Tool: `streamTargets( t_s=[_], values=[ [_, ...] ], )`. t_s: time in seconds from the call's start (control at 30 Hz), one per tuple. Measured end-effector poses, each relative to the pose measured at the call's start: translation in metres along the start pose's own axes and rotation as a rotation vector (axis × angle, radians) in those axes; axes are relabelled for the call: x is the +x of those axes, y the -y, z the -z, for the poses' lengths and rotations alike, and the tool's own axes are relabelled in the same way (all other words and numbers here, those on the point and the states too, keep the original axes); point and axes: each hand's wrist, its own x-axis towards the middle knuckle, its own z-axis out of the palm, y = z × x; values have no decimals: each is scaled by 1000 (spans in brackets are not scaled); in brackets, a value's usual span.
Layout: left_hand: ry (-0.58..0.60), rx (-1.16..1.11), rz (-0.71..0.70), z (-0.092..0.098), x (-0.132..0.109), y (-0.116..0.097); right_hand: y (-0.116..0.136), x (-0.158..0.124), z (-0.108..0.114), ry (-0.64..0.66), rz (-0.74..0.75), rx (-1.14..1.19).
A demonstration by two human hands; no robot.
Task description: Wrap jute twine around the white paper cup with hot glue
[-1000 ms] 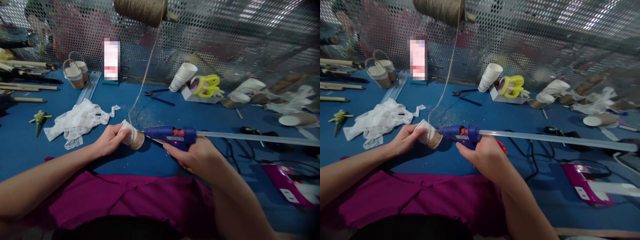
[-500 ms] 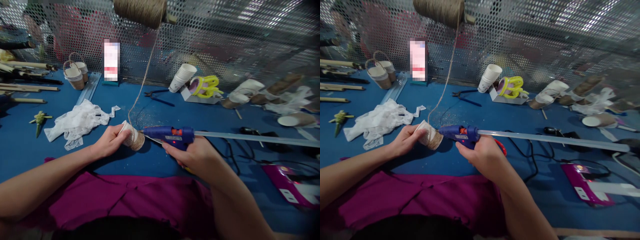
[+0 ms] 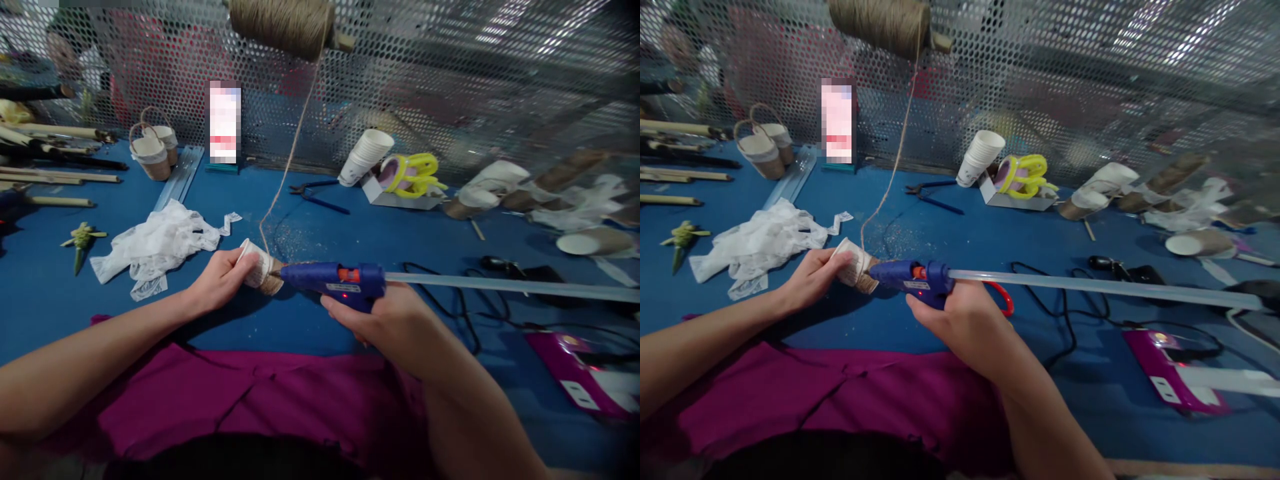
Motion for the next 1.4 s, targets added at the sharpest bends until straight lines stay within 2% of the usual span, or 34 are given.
streamTargets(
  t_s=[0.1, 0.17, 0.27, 0.33, 0.43, 0.5, 0.57, 0.63, 0.67, 0.73, 0.93, 1.03, 1.1, 1.17, 1.2, 1.27, 1.33, 1.4],
  values=[
    [-4, -28, 23, 0, 1, 0, 0, 0, 0, -85, 179, -124],
    [10, -51, 21, 0, 1, 0, 2, 4, 5, -71, 164, -70],
    [8, -46, 5, 1, 2, -1, 7, 15, 15, 118, -174, 288],
    [-4, -25, -9, 1, 1, -1, 10, 21, 21, 194, -397, 484],
    [-25, -8, -24, 1, 1, 1, 5, 27, 23, 235, -610, 757],
    [-26, -22, -32, 0, 0, 2, -6, 30, 18, 170, -659, 877],
    [-11, -48, -42, -1, 0, 2, -20, 33, 10, 31, -712, 870],
    [2, -68, -59, -2, 0, 2, -36, 38, -1, -76, -775, 698],
    [3, -70, -70, -2, 0, 2, -42, 41, -7, -75, -791, 552],
    [2, -69, -95, -3, 0, 2, -54, 47, -18, -64, -813, 446],
    [85, -17, -199, -3, -5, 3, -64, 57, -41, -28, -805, 322],
    [125, 95, -287, -2, -7, -1, -53, 57, -38, -92, -757, 274],
    [144, 167, -353, -3, -8, -6, -38, 58, -31, -112, -665, 308],
    [178, 216, -401, -3, -10, -10, -19, 58, -24, -61, -511, 441],
    [200, 236, -420, -4, -11, -12, -10, 58, -22, 12, -354, 653],
    [255, 278, -473, -5, -13, -15, 6, 58, -20, 127, -199, 961],
    [312, 322, -555, -6, -16, -17, 17, 58, -22, 210, -190, 1174],
    [351, 350, -625, -7, -17, -18, 23, 57, -25, 208, -293, 1343]
  ],
)
